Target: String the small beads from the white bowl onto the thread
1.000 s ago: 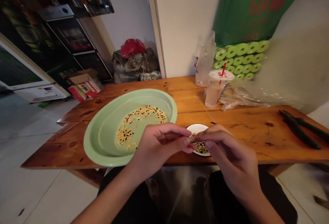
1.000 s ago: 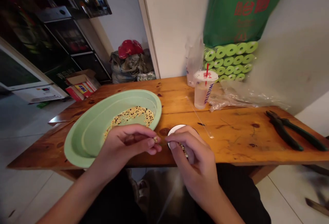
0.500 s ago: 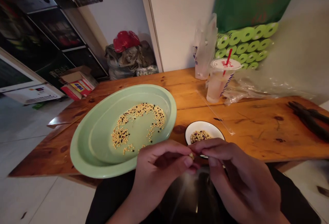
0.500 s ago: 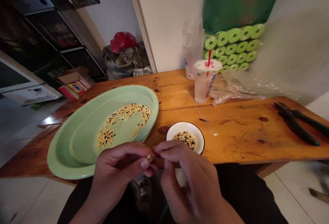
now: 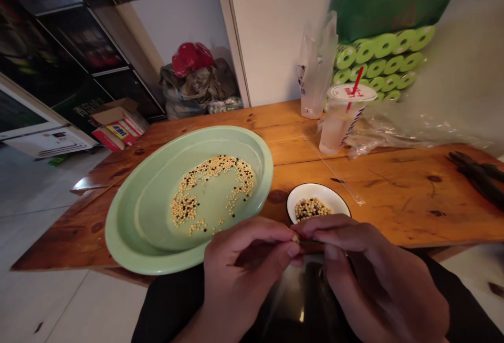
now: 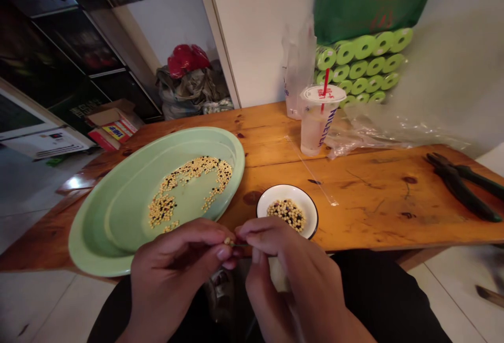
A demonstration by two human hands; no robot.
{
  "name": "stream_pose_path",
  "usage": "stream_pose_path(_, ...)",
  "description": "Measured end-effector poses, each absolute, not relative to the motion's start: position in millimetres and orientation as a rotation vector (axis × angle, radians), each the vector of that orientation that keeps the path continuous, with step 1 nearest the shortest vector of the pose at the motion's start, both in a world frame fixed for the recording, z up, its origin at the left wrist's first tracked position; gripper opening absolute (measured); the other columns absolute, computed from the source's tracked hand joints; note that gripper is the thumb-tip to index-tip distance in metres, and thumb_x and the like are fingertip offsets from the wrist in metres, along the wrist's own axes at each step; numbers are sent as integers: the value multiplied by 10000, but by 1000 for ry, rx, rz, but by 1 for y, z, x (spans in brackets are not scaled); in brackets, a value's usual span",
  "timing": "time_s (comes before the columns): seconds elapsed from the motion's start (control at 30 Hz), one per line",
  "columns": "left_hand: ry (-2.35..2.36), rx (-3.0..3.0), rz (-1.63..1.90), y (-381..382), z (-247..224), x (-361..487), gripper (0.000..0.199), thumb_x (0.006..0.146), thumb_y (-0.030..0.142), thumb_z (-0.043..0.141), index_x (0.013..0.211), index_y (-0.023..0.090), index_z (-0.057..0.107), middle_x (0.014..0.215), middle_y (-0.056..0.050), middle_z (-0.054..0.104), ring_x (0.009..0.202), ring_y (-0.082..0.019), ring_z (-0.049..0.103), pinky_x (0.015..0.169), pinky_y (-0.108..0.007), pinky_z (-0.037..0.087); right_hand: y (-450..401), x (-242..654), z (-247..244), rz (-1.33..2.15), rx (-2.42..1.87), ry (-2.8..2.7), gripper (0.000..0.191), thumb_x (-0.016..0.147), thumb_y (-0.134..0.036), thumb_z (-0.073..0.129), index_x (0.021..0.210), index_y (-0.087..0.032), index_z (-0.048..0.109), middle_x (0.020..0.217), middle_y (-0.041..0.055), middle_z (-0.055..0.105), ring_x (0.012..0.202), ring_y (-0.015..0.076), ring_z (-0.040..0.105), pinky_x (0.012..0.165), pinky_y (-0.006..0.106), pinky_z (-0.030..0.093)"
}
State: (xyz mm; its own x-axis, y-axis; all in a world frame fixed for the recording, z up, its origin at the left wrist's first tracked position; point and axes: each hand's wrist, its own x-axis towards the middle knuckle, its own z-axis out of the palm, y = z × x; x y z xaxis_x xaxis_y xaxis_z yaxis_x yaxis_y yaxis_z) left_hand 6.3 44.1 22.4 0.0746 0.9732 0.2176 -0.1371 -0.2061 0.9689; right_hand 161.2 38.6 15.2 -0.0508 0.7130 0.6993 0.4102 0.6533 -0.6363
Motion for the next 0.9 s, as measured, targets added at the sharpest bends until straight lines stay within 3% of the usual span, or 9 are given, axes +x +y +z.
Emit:
stream_pose_path(0.17,1055,1573,1443,44,17,5,275,745,12,729,824,273,766,784,40,763,623,-110,705,606,-186,618,39,162,13,246,-941,-1711,284,811,-13,503,981,-228,580,861,74,767,800,183,771,698,226,640)
stream_pose_path(0.47,1111,1808,1527,42,16,5,262,758,-3,713,862,236,750,816,25,774,722,-104,726,671,-152,607,39,161,2,73,-985,-1865,246,847,-48,528,1031,-211,547,894,84,766,810,186,760,732,245,619)
stream_pose_path(0.6,1047,1593,1478,44,19,5,322,722,-18,735,852,275,766,793,57,777,682,-96,732,647,-135,612,42,159,5,445,-1000,-1783,193,880,-76,536,982,-232,588,722,-3,729,635,141,738,557,171,582)
stream_pose_path(0.7,1008,1304,1386,48,21,4,341,715,-2,744,863,304,780,759,81,779,603,-80,725,593,-109,604,44,157,8,813,-1024,-1596,130,924,-137,539,901,-238,619,654,-35,693,547,107,702,506,136,559)
stream_pose_path(0.9,936,1133,1307,52,21,5,246,750,30,730,781,268,782,732,66,776,621,-82,739,619,-106,607,44,157,8,867,-1024,-1529,130,927,-157,534,849,-221,615,634,-32,655,546,91,653,520,132,534)
